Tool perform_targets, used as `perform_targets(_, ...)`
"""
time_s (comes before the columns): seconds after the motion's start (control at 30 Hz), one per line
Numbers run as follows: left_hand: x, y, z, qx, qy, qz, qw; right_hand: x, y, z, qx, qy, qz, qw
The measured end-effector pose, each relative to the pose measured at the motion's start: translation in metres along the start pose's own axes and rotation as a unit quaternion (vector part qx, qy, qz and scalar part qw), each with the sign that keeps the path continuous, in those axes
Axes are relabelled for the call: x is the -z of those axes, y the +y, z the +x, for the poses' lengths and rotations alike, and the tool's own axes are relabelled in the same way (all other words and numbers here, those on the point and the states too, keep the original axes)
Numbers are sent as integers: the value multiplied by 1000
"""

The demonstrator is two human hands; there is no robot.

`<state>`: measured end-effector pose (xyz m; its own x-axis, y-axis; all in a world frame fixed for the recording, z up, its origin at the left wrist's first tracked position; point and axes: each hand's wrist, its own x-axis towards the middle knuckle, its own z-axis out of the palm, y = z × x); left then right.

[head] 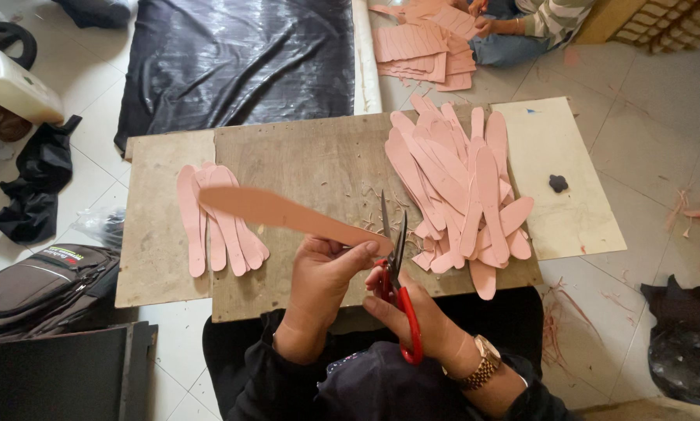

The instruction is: The person sits at a workbench and uses red-handled scissors to trim the edges of pink insole blanks, rotating each piece to cut evenly around its outline. Trimmed pieces are set on the left of the board while offcuts and a pile of untrimmed blanks remain on the table.

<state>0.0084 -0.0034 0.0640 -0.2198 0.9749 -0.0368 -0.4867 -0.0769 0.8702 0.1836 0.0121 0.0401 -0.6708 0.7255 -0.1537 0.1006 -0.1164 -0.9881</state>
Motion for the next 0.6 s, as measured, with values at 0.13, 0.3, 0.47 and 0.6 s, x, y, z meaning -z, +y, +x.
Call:
perform_targets(0.13, -10, -1, -3, 24, 77, -53, 995, 3, 3, 2, -8, 8, -4, 1000)
perform_targets(0.3, -18, -2, -7, 21, 78, -33, 996, 6, 0, 3, 39, 12, -42, 998)
perform_targets(0.47, -16, 0, -8, 27, 77, -35, 996, 9, -5, 2, 38, -4, -9, 999)
perform_targets(0.6, -15, -1, -11, 19, 77, -19, 997, 9, -6, 1, 36, -6, -18, 999)
